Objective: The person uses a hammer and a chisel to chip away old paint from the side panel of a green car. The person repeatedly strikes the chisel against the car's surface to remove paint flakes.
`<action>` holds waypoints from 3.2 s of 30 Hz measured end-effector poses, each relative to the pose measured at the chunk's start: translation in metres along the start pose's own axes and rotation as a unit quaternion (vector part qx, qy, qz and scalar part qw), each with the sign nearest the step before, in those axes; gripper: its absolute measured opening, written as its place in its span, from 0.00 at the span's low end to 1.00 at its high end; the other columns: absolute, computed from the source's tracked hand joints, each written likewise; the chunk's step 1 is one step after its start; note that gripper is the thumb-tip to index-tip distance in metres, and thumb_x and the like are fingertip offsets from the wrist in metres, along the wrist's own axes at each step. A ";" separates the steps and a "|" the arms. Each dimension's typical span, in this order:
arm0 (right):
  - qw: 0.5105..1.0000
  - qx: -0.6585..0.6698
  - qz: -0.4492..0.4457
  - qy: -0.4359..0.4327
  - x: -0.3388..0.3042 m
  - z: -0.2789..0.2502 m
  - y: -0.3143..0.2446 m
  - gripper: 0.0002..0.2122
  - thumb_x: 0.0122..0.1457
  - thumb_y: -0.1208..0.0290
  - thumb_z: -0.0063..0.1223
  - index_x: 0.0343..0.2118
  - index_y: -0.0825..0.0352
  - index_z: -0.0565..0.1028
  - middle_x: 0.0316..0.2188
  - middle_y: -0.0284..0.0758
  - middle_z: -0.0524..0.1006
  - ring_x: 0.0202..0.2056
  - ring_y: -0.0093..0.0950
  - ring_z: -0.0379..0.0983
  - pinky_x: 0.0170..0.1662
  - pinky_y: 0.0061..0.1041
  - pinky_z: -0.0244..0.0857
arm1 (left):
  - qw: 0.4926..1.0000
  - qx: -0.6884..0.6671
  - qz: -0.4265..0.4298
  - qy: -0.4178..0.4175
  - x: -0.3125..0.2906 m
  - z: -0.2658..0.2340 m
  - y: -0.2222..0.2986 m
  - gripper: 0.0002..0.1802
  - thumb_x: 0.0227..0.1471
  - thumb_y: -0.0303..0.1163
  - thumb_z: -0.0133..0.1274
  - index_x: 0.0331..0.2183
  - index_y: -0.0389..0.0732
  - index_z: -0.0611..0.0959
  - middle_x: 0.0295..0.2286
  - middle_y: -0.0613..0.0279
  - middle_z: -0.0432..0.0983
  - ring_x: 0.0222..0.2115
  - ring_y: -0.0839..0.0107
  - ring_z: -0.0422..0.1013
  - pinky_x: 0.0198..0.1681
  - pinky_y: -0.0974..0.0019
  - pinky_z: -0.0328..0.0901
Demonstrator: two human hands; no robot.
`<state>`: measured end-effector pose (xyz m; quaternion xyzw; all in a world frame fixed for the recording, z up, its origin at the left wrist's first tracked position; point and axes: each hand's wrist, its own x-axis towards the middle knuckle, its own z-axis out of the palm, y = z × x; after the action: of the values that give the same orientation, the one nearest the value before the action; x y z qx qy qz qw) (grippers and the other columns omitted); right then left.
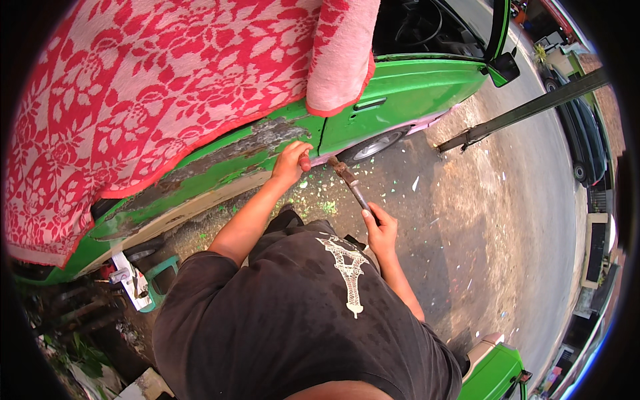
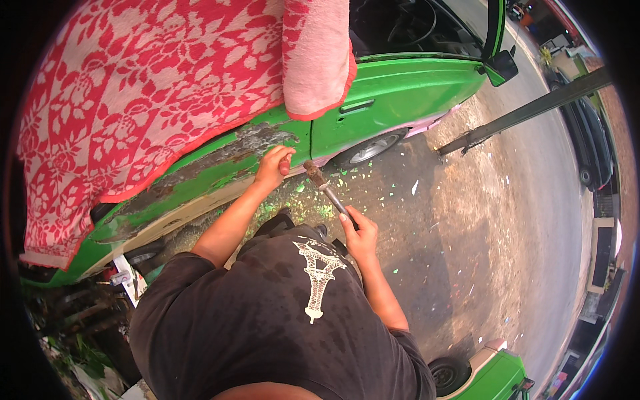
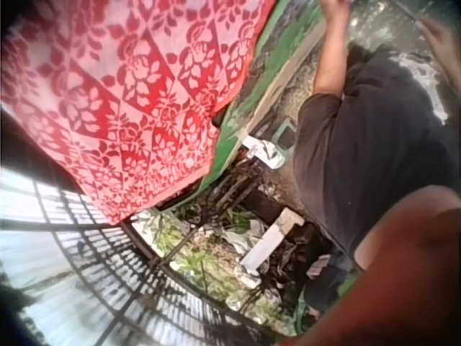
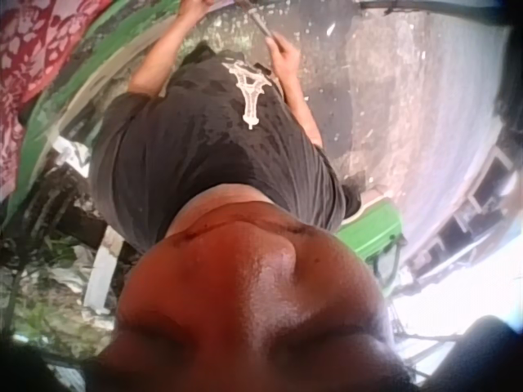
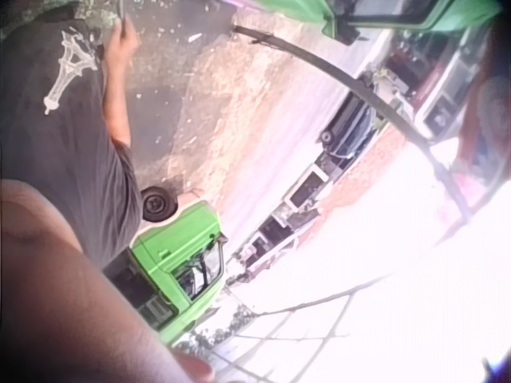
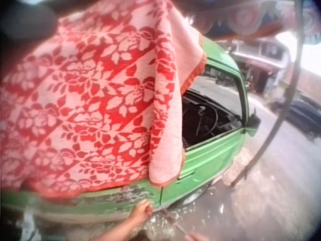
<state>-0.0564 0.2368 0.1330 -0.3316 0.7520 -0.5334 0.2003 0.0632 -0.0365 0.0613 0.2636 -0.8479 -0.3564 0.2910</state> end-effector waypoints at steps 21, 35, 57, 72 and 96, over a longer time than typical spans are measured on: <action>0.996 -0.056 -0.063 0.029 -0.002 -0.001 0.018 0.12 0.59 0.69 0.57 0.43 0.71 0.78 0.23 0.37 0.76 0.23 0.24 0.70 0.29 0.23 0.64 | 0.999 0.023 0.026 -0.020 -0.020 0.001 -0.012 0.18 0.41 0.15 0.52 0.39 0.38 0.80 0.32 0.58 0.74 0.35 0.61 0.72 0.40 0.62 0.66; 0.999 -0.037 -0.030 0.019 -0.008 -0.002 0.011 0.12 0.59 0.71 0.58 0.42 0.72 0.78 0.26 0.38 0.79 0.26 0.22 0.72 0.32 0.22 0.65 | 0.999 -0.003 0.043 0.007 -0.016 0.000 -0.016 0.18 0.43 0.13 0.52 0.39 0.37 0.79 0.32 0.58 0.74 0.32 0.63 0.73 0.37 0.66 0.67; 0.969 -0.198 -0.136 -0.050 0.009 0.019 0.036 0.10 0.57 0.68 0.58 0.40 0.64 0.78 0.22 0.38 0.75 0.23 0.38 0.73 0.26 0.33 0.65 | 0.999 0.002 -0.045 -0.014 -0.024 0.006 -0.054 0.13 0.47 0.15 0.53 0.38 0.37 0.80 0.33 0.57 0.76 0.34 0.61 0.74 0.39 0.65 0.68; 0.994 -0.106 -0.031 0.003 0.002 0.001 0.025 0.10 0.58 0.72 0.58 0.41 0.71 0.78 0.30 0.43 0.80 0.28 0.31 0.77 0.33 0.26 0.68 | 0.999 -0.034 0.022 -0.035 -0.017 -0.011 -0.022 0.19 0.42 0.13 0.52 0.39 0.36 0.80 0.35 0.56 0.75 0.35 0.63 0.73 0.40 0.67 0.67; 0.973 -0.183 -0.130 -0.048 0.012 0.028 0.038 0.09 0.57 0.67 0.58 0.39 0.63 0.80 0.24 0.38 0.78 0.22 0.36 0.74 0.26 0.30 0.66 | 0.993 0.052 -0.095 -0.044 -0.018 0.014 -0.051 0.22 0.40 0.13 0.50 0.41 0.37 0.80 0.35 0.56 0.76 0.36 0.58 0.73 0.42 0.62 0.67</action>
<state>-0.0573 0.2178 0.0887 -0.4823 0.7769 -0.3919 0.1011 0.0781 -0.0493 0.0092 0.3420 -0.8481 -0.3495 0.2039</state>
